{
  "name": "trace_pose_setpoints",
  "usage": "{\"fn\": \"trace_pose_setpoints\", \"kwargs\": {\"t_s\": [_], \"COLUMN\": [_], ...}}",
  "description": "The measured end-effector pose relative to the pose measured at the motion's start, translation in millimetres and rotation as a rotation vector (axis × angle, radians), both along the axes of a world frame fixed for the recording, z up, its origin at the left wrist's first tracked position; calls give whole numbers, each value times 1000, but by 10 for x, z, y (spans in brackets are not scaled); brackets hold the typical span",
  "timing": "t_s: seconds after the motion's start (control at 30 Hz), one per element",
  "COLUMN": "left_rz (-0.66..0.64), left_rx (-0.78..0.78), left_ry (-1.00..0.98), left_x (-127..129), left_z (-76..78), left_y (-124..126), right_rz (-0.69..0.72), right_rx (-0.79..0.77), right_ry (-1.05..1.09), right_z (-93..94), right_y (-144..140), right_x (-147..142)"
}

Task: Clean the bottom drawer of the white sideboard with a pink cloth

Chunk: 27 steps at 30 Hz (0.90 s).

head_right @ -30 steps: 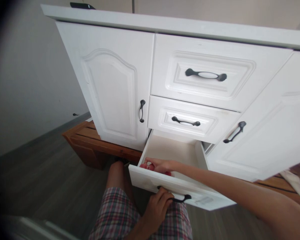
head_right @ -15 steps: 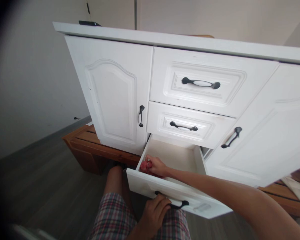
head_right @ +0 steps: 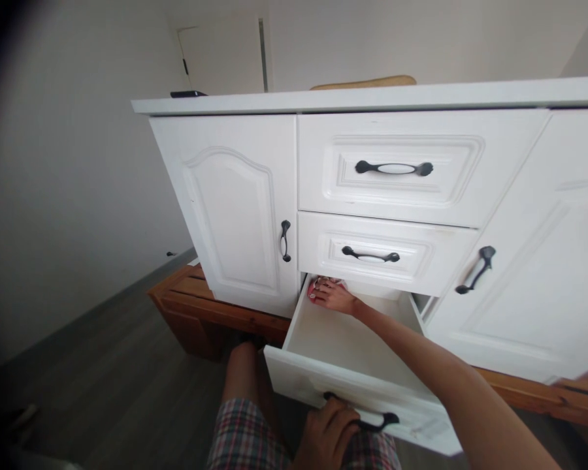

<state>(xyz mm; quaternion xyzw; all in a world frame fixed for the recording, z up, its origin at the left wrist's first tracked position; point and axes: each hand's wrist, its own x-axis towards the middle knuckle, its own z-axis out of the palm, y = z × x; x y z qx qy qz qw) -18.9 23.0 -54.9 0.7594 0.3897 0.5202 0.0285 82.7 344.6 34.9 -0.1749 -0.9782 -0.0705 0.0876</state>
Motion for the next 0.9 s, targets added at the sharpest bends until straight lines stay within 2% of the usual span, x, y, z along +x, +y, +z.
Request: {"fn": "trace_pose_setpoints", "kwargs": {"t_s": [0.13, 0.27, 0.47, 0.63, 0.77, 0.9], "left_rz": [25, 15, 11, 10, 14, -8], "left_rx": [45, -47, -128, -119, -114, -117], "left_ry": [-37, 21, 56, 62, 68, 25], "left_x": [44, 15, -20, -45, -69, -83], "left_z": [-37, 34, 110, 214, 299, 353], "left_y": [25, -43, -104, -95, -95, -94], "right_rz": [94, 6, -161, -147, -119, -148], "right_rx": [149, 74, -14, -11, 116, 234], "right_ry": [-42, -62, -46, -44, -48, -49], "right_z": [-44, -93, -235, -254, -294, -364], "right_y": [222, 325, 265, 326, 404, 359], "right_x": [145, 209, 141, 136, 331, 737]}}
